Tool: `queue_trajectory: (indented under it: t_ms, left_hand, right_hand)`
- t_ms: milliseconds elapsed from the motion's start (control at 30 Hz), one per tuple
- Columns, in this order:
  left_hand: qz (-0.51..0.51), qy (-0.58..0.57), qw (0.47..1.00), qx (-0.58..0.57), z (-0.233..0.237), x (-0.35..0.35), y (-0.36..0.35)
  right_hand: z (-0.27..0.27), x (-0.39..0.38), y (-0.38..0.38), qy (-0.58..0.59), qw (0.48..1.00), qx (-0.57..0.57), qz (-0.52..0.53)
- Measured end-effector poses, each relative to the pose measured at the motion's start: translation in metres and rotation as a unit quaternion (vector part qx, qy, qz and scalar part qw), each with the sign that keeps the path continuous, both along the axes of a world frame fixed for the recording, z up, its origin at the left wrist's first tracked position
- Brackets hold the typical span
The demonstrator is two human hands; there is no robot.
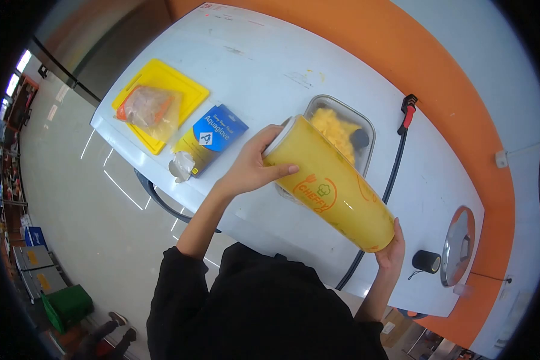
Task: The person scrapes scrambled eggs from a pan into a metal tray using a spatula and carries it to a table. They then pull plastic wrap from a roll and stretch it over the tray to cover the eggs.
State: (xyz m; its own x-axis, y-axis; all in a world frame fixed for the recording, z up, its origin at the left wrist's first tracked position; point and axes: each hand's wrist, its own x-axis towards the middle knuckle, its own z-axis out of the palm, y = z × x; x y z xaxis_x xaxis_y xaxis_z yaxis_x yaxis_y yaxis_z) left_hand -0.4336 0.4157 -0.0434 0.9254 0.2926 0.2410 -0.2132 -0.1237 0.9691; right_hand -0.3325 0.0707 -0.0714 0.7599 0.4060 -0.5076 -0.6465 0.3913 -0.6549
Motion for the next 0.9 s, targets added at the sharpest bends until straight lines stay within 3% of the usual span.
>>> queue_trajectory:
  t_ms: [300, 400, 467, 600, 633, 667, 700, 767, 800, 867, 900]
  left_hand:
    - [-0.043, -0.046, 0.998, 0.023, -0.009, 0.011, -0.013]
    - [-0.059, -0.081, 0.992, 0.071, -0.001, 0.005, -0.016]
    - [-0.05, -0.098, 0.976, 0.188, -0.001, -0.002, -0.016]
    - [-0.082, -0.2, 0.959, 0.185, -0.046, -0.01, -0.008]
    - [0.062, -0.229, 0.971, -0.027, -0.066, -0.009, -0.019]
    - [0.201, -0.243, 0.919, -0.237, -0.083, -0.008, -0.03]
    - [0.201, -0.243, 0.919, -0.235, -0.097, -0.011, -0.041]
    - [0.138, -0.03, 0.961, -0.24, -0.118, -0.018, -0.057]
    - [0.136, -0.027, 0.961, -0.239, -0.12, -0.018, -0.059]
    - [0.083, -0.118, 0.867, -0.477, -0.123, -0.017, -0.063]
    - [0.08, -0.117, 0.867, -0.478, -0.121, -0.016, -0.062]
  right_hand:
    - [-0.045, -0.027, 0.0, -0.019, 0.998, -0.009, -0.067]
    - [-0.056, -0.038, 0.001, -0.018, 0.997, 0.011, -0.073]
    - [-0.062, -0.044, 0.002, -0.009, 0.995, 0.045, -0.088]
    - [-0.078, -0.06, -0.004, 0.005, 0.994, 0.047, -0.102]
    - [-0.085, -0.065, -0.007, -0.004, 0.993, 0.048, -0.106]
    - [-0.091, -0.068, -0.009, -0.013, 0.993, 0.049, -0.111]
    - [-0.094, -0.071, -0.009, -0.012, 0.992, 0.052, -0.111]
    - [-0.103, -0.079, -0.009, -0.1, 0.989, 0.06, -0.087]
    - [-0.107, -0.082, -0.011, -0.097, 0.989, 0.06, -0.089]
    - [-0.115, -0.089, -0.02, -0.13, 0.987, 0.042, -0.079]
    - [-0.118, -0.094, -0.023, -0.131, 0.987, 0.041, -0.081]
